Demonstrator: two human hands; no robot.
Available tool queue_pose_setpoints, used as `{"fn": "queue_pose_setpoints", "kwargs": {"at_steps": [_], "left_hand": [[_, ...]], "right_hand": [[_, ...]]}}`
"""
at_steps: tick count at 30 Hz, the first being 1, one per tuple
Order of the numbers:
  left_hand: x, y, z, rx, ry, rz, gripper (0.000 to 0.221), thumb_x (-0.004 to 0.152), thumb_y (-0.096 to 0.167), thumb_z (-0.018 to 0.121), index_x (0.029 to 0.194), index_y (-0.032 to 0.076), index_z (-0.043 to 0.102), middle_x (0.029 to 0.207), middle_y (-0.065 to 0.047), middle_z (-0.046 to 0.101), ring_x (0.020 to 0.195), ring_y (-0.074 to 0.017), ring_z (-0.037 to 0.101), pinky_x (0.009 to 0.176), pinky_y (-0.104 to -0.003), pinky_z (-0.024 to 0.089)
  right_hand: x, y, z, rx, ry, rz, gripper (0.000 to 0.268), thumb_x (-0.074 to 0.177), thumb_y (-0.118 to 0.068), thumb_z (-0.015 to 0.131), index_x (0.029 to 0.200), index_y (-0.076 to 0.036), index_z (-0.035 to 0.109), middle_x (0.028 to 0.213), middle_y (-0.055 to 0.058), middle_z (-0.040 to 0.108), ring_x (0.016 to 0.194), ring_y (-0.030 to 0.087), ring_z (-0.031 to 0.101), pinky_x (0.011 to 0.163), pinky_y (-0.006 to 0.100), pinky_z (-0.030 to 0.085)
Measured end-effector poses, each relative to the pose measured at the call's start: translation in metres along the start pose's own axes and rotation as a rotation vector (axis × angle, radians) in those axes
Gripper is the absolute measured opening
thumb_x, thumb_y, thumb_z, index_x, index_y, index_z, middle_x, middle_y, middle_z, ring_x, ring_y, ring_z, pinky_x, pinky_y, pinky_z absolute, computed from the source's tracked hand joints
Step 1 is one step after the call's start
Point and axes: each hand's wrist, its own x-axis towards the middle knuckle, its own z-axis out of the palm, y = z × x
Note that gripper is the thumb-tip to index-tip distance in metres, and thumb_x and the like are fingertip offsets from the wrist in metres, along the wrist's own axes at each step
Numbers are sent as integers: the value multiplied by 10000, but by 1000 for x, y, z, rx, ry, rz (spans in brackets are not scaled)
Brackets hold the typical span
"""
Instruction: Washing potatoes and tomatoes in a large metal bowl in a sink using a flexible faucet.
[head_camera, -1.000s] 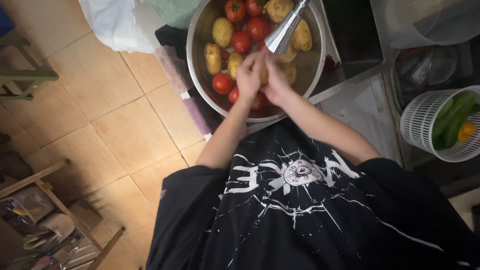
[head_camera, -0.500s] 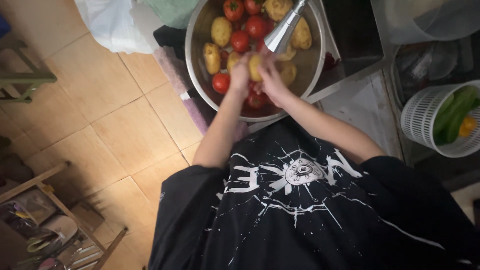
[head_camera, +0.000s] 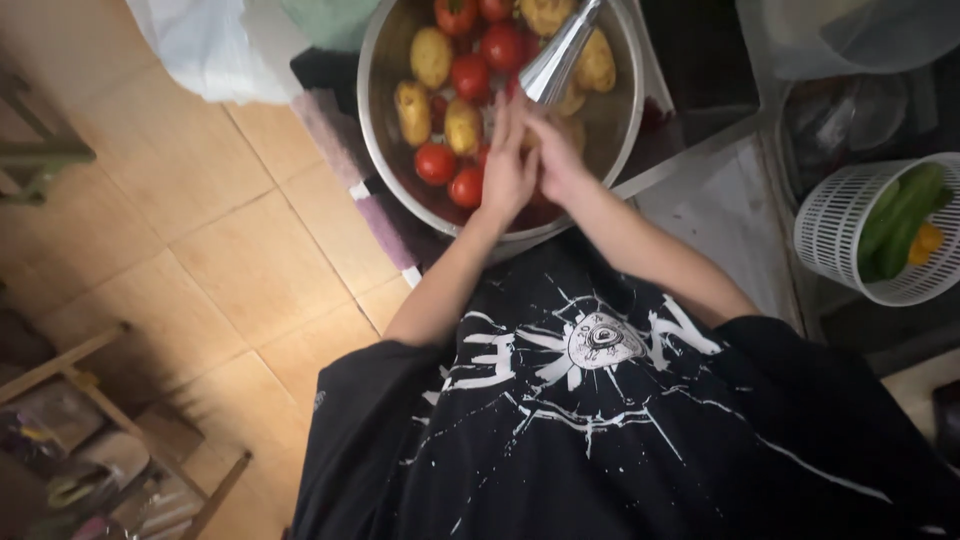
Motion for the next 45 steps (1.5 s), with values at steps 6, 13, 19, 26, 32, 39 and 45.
{"fn": "queue_pose_setpoints", "kwargs": {"at_steps": [6, 13, 19, 26, 32, 39, 45], "left_hand": [[15, -29, -5, -308, -110, -206, 598, 1045, 142, 574, 1596, 33, 369, 1588, -226, 510, 1280, -309, 596, 1139, -379, 456], [22, -81, 4, -928, -66, -747, 432, 1111, 267, 584, 1258, -117, 718, 1198, -216, 723, 1071, -283, 671, 966, -395, 532], [27, 3, -17, -262, -96, 192, 685, 940, 231, 822, 1403, -152, 493, 1325, -256, 575, 1237, -282, 528, 1034, -379, 430], [29, -73, 12, -790, 30, -593, 409, 993, 195, 769, 1268, -108, 770, 1207, -188, 793, 1064, -202, 713, 971, -349, 581], [31, -27, -5, -789, -281, -352, 599, 872, 129, 816, 1386, -24, 550, 1228, -75, 687, 1088, -116, 653, 953, -278, 548], [26, -31, -19, -714, -222, -360, 502, 934, 140, 794, 1363, -55, 623, 1266, -113, 697, 1115, -123, 636, 964, -280, 534], [23, -47, -8, -680, -180, -557, 469, 943, 128, 819, 1353, -67, 701, 1230, -161, 759, 1063, -152, 687, 956, -298, 577]], "right_hand": [[10, -12, 9, 41, -99, 245, 422, 1013, -363, 533, 1383, -163, 572, 1314, 45, 659, 1212, 227, 638, 993, 448, 554], [-28, -12, 16, -105, -153, 112, 444, 1027, -397, 516, 1392, -144, 537, 1325, 50, 644, 1218, 234, 642, 931, 496, 572], [29, 17, -43, 187, -27, 168, 446, 1105, -355, 522, 1439, -60, 531, 1339, 105, 668, 1243, 266, 669, 1006, 443, 615], [-6, -20, 12, -135, 34, 135, 389, 1039, -405, 508, 1297, -117, 556, 1121, 82, 701, 914, 258, 722, 641, 438, 595], [3, -11, 3, 17, 96, 192, 425, 1007, -418, 507, 1287, -107, 580, 1076, 91, 728, 836, 247, 767, 592, 427, 630], [-2, -7, 11, -213, 85, 99, 439, 1008, -485, 546, 1320, -175, 536, 1115, 77, 698, 813, 216, 753, 502, 371, 588], [4, 2, 9, -283, 133, 93, 451, 1007, -494, 516, 1314, -164, 533, 1113, 84, 706, 817, 231, 748, 488, 365, 602]]}}
